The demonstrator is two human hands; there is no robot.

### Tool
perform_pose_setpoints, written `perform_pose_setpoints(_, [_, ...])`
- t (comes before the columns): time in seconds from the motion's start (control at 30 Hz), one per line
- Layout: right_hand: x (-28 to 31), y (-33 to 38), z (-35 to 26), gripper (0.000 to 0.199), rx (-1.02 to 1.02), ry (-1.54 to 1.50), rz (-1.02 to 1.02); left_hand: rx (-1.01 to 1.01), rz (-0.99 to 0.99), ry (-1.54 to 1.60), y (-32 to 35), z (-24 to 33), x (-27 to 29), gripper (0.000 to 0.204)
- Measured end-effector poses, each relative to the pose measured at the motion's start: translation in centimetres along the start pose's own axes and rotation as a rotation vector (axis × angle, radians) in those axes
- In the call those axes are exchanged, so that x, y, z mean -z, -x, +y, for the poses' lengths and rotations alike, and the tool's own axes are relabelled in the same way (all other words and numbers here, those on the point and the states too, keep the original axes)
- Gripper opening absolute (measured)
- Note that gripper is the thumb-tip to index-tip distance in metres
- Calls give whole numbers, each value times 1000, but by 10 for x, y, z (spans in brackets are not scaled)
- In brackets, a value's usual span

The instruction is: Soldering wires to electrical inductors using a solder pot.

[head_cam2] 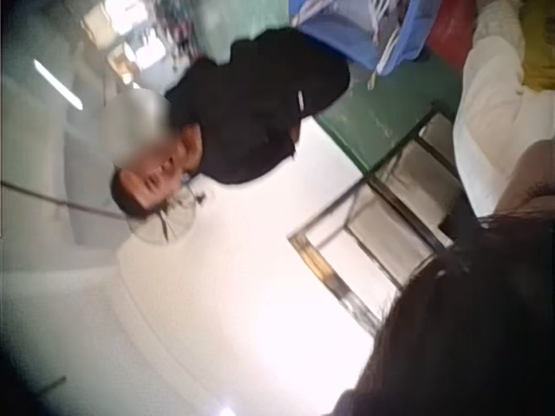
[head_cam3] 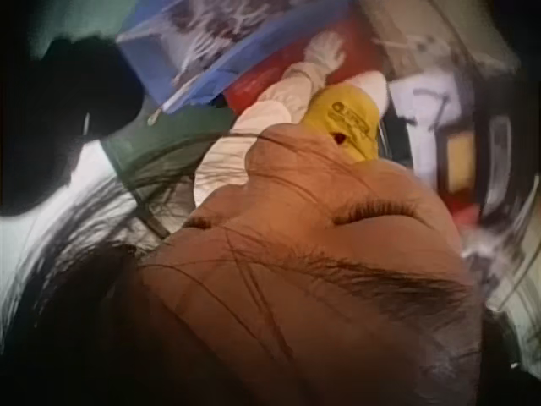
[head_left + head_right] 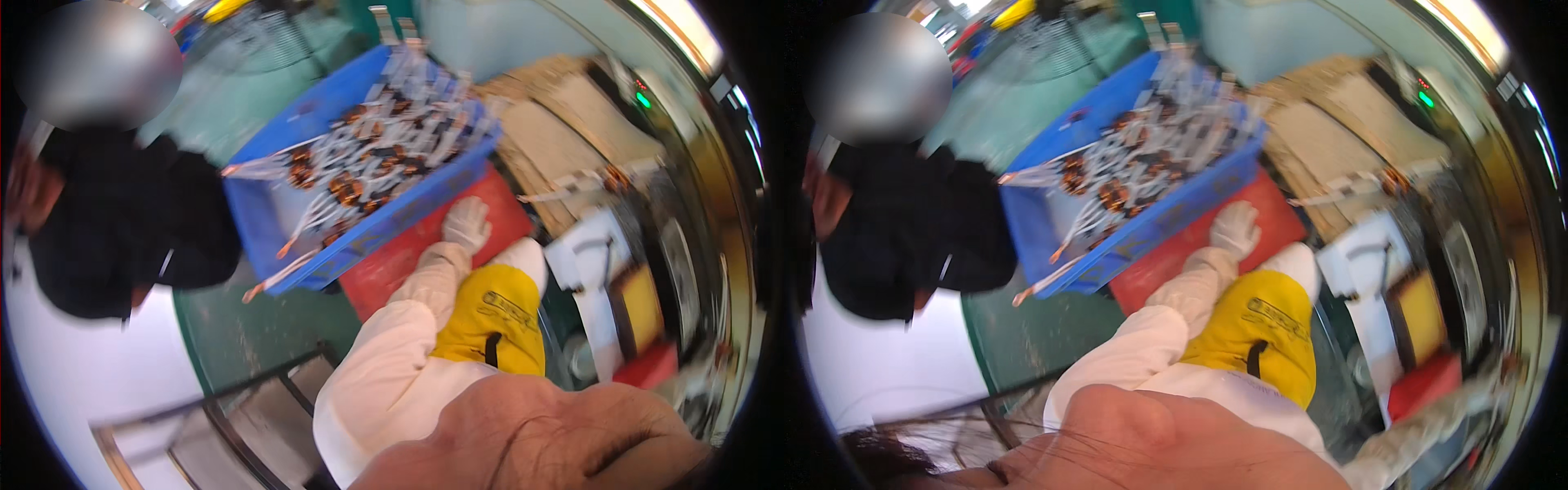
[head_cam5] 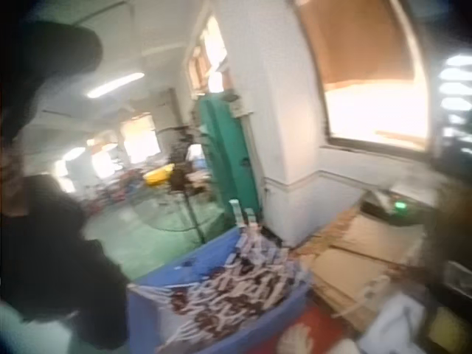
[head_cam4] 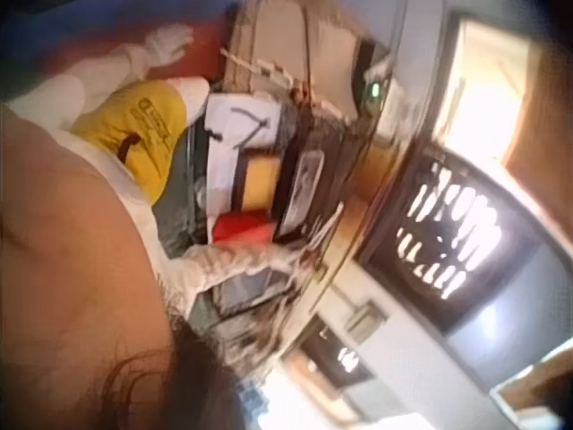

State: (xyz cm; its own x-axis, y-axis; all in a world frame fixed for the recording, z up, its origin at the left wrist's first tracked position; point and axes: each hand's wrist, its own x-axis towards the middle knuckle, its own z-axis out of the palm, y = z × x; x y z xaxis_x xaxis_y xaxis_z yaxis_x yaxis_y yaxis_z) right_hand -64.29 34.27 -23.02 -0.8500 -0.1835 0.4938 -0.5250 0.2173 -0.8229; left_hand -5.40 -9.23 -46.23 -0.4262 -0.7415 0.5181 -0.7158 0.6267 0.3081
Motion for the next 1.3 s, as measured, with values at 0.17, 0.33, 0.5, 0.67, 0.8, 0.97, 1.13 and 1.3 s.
perform_pose_setpoints(0.17, [-75,-57,-74,53,377,159,62,-61,75,-85,-1,0,-6,42])
perform_pose_setpoints(0.33, [-146,-70,-144,54,724,349,-5,-76,33,-51,-2,-4,-9,44])
perform_pose_setpoints(0.5, [-238,-45,-198,35,1061,659,-283,-61,21,-64,-1,-2,-7,42])
perform_pose_setpoints(0.67, [-339,-4,-209,26,1193,792,-541,-65,27,-59,-1,-2,-6,43])
perform_pose_setpoints(0.8, [-415,23,-201,28,1276,710,-611,-62,10,-73,-2,-1,-5,43])
perform_pose_setpoints(0.97, [-494,52,-192,20,1311,917,-778,-37,-31,-79,-4,3,-3,42])
perform_pose_setpoints(1.13, [-538,78,-176,21,1294,977,-889,-38,-35,-82,-7,4,0,42])
perform_pose_setpoints(1.3, [-548,107,-151,17,1233,1016,-962,-40,-49,-70,-7,4,0,42])
